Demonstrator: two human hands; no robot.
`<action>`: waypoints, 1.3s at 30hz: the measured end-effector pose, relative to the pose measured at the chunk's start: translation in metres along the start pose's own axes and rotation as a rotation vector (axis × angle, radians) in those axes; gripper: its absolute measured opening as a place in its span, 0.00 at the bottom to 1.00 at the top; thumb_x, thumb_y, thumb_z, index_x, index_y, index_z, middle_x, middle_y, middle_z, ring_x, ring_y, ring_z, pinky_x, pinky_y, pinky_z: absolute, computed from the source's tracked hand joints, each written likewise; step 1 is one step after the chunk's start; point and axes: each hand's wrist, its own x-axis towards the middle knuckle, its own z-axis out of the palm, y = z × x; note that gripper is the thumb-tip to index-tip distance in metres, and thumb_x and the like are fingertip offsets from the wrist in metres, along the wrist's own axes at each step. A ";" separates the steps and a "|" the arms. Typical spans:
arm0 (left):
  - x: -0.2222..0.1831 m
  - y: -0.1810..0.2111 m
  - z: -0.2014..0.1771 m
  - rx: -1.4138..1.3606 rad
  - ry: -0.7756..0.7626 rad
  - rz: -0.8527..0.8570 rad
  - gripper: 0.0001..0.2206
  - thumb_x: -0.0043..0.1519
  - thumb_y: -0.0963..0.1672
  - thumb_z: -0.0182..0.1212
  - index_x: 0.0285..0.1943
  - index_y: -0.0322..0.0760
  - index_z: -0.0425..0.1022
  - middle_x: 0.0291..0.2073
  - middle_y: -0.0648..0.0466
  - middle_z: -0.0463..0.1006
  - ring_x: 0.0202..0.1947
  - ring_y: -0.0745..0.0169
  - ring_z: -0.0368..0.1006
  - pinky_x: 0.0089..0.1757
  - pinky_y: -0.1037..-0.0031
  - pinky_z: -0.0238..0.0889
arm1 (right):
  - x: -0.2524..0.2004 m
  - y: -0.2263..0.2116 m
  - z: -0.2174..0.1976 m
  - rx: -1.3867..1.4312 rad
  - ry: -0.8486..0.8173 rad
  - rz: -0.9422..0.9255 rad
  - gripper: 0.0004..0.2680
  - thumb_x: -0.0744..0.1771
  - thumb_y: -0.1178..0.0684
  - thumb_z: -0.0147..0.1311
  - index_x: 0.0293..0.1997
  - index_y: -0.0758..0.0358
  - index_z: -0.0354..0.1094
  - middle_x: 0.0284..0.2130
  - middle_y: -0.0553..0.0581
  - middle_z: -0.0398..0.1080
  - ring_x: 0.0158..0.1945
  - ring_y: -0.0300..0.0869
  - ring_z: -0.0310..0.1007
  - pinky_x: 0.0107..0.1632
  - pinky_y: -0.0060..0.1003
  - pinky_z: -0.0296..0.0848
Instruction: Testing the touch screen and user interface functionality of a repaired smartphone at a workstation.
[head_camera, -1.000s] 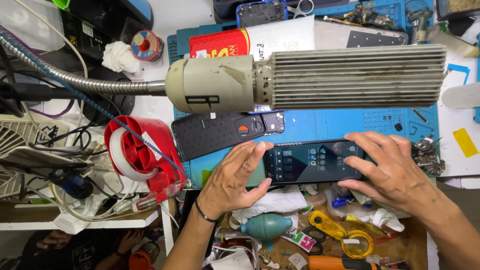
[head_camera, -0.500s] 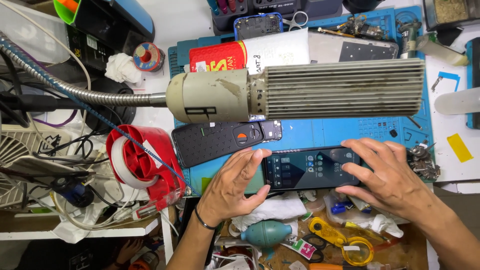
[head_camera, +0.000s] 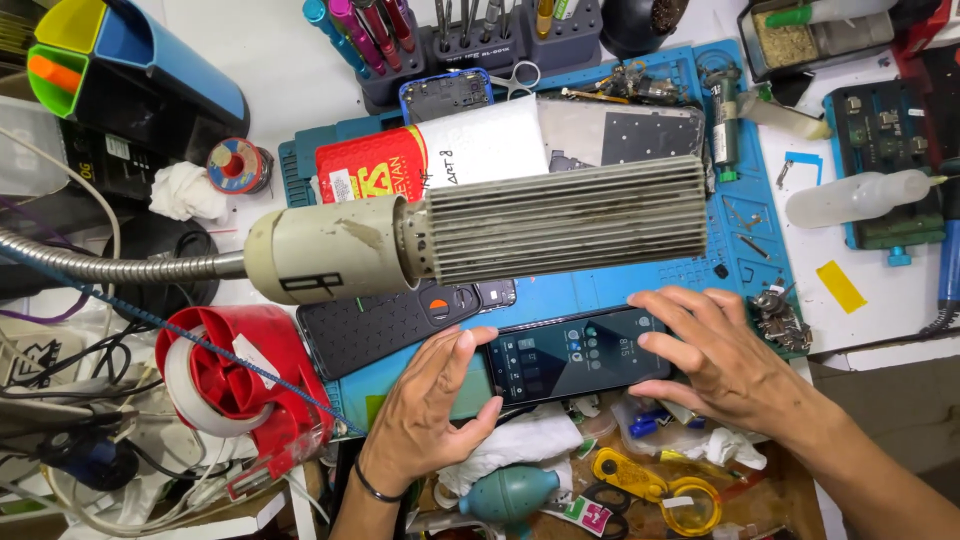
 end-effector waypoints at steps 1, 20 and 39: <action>0.000 0.000 0.000 0.000 0.000 0.001 0.49 0.63 0.39 0.68 0.85 0.49 0.30 0.64 0.36 0.72 0.63 0.41 0.73 0.65 0.49 0.66 | 0.000 0.000 -0.001 0.000 0.000 0.001 0.30 0.62 0.38 0.66 0.61 0.48 0.43 0.66 0.64 0.60 0.63 0.55 0.66 0.59 0.52 0.59; 0.000 0.000 -0.002 -0.006 -0.062 -0.008 0.59 0.61 0.44 0.77 0.84 0.61 0.19 0.71 0.32 0.63 0.70 0.35 0.67 0.68 0.48 0.61 | 0.002 -0.005 -0.004 0.067 0.061 -0.005 0.33 0.60 0.42 0.69 0.65 0.46 0.43 0.64 0.66 0.65 0.62 0.58 0.68 0.60 0.54 0.58; 0.000 -0.001 -0.003 0.031 -0.065 0.000 0.57 0.65 0.43 0.74 0.85 0.63 0.18 0.71 0.33 0.64 0.70 0.36 0.67 0.67 0.49 0.61 | 0.001 -0.002 0.000 0.064 0.046 -0.001 0.32 0.60 0.40 0.68 0.63 0.48 0.42 0.63 0.69 0.65 0.60 0.62 0.70 0.61 0.55 0.58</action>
